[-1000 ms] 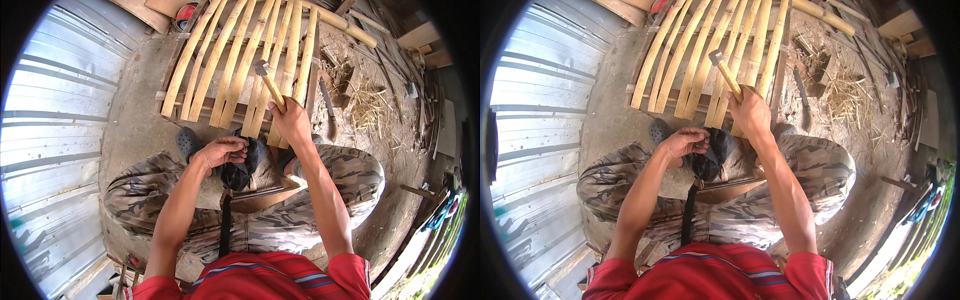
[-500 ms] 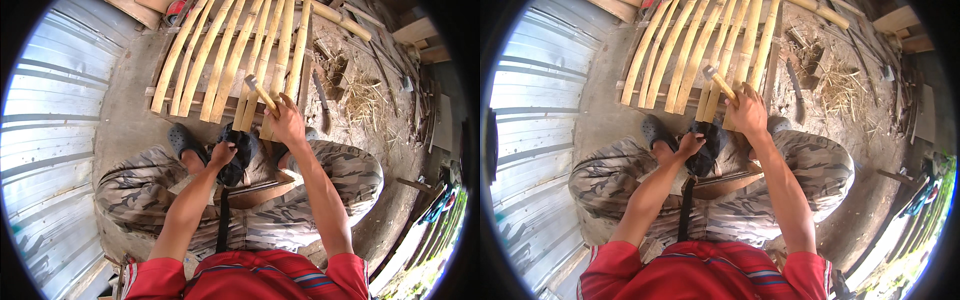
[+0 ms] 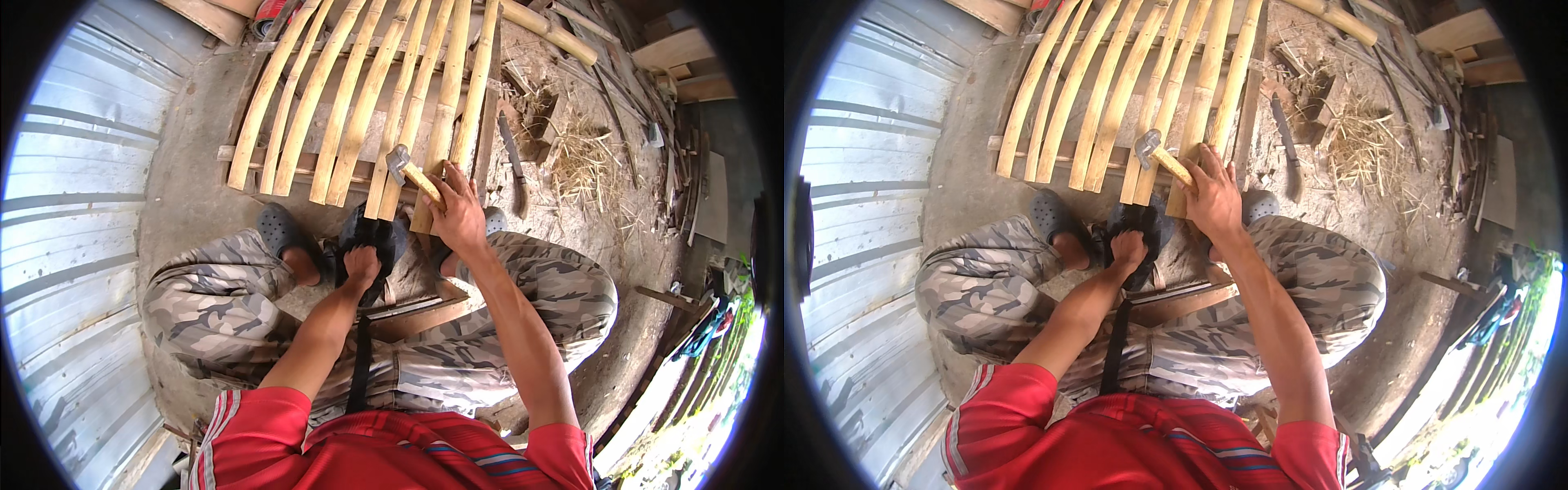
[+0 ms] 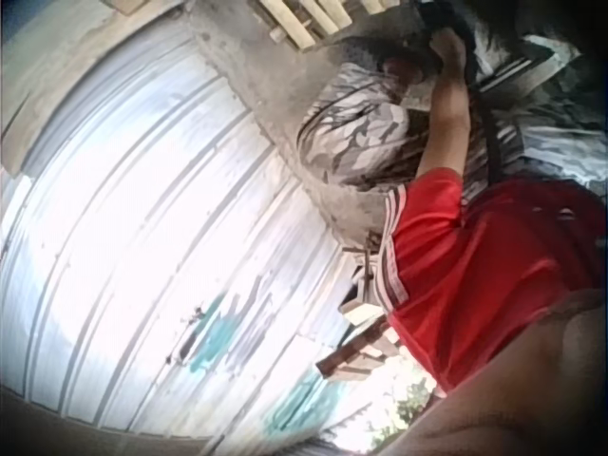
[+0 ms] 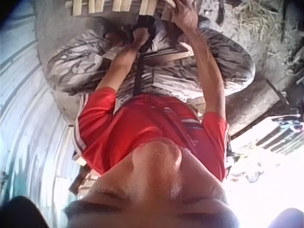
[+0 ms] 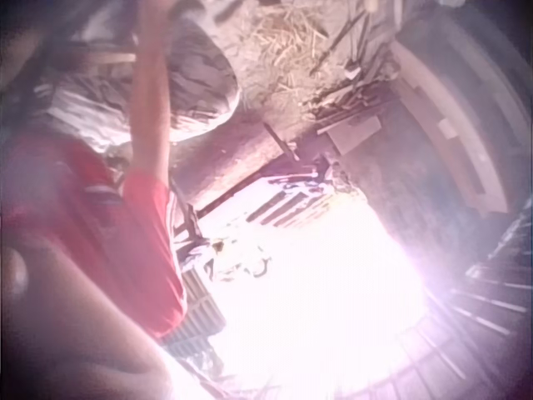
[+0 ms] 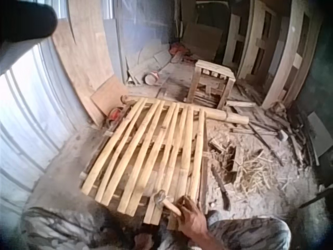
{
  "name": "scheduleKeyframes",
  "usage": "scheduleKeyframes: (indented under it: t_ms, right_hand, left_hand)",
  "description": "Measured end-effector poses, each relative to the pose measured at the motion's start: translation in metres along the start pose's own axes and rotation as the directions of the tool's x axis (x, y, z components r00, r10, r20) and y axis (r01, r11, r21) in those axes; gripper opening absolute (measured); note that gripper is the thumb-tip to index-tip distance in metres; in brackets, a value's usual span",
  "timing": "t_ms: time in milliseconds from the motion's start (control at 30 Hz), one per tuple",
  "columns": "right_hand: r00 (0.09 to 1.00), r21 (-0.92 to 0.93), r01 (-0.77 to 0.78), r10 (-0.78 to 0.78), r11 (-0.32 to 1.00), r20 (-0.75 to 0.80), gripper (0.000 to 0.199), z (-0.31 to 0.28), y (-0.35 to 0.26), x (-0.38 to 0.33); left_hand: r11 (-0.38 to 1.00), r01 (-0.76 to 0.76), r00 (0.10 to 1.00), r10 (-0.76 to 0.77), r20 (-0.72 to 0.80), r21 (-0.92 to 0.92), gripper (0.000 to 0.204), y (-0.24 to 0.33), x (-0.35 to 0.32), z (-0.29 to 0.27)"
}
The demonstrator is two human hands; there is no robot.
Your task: The person sits on the floor and uses a hammer to drive nails into a bamboo slat structure. They repeatedly position nails and strike them to secure the bamboo pieces together.
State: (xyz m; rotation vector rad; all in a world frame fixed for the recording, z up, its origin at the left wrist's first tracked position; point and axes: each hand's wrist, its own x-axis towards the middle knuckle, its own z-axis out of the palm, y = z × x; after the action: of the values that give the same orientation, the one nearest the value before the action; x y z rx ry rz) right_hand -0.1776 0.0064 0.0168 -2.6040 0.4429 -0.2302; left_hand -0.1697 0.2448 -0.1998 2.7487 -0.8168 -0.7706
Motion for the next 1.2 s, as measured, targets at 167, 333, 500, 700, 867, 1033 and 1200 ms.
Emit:
scheduleKeyframes:
  t_ms: [167, 333, 500, 700, 867, 1033, 1200]
  right_hand:
    - [0.999, -0.006, -0.007, 0.007, 1.0, 0.038, 0.043, -0.001, 0.001, -0.001]
    - [1.0, -0.006, 0.003, -0.003, 1.0, 0.024, 0.042, -0.001, 0.001, -0.002]
    - [0.999, -0.016, -0.009, 0.009, 1.0, 0.038, 0.042, -0.001, 0.001, -0.002]
    - [0.998, -0.016, 0.009, -0.009, 1.0, 0.059, 0.042, -0.003, -0.004, 0.002]
    - [0.998, -0.035, -0.023, 0.025, 0.999, 0.064, 0.043, -0.004, 0.007, 0.002]
    - [0.996, -0.042, -0.067, 0.069, 0.997, 0.063, 0.04, -0.011, -0.01, 0.013]
    - [0.996, 0.058, -0.092, 0.093, 0.994, -0.005, 0.032, -0.021, -0.05, 0.014]
  left_hand:
    - [0.996, 0.068, 0.996, -0.071, 0.049, 0.054, 0.017, 0.014, 0.001, -0.006]
    - [0.989, 0.148, 0.983, -0.147, 0.109, -0.003, 0.024, 0.016, 0.006, -0.005]
    - [0.983, 0.169, 0.967, -0.151, 0.206, -0.073, 0.035, 0.004, 0.016, -0.008]
    - [0.715, 0.209, 0.97, -0.062, 0.237, -0.668, 0.026, -0.029, 0.016, 0.005]
    - [0.092, 0.549, 0.813, 0.175, 0.556, -0.831, 0.011, -0.026, 0.015, -0.056]
    - [0.214, 0.601, 0.74, 0.213, 0.637, -0.77, 0.011, -0.03, 0.009, -0.128]
    - [0.438, 0.355, 0.879, 0.145, 0.455, -0.826, 0.014, 0.007, -0.014, -0.222]
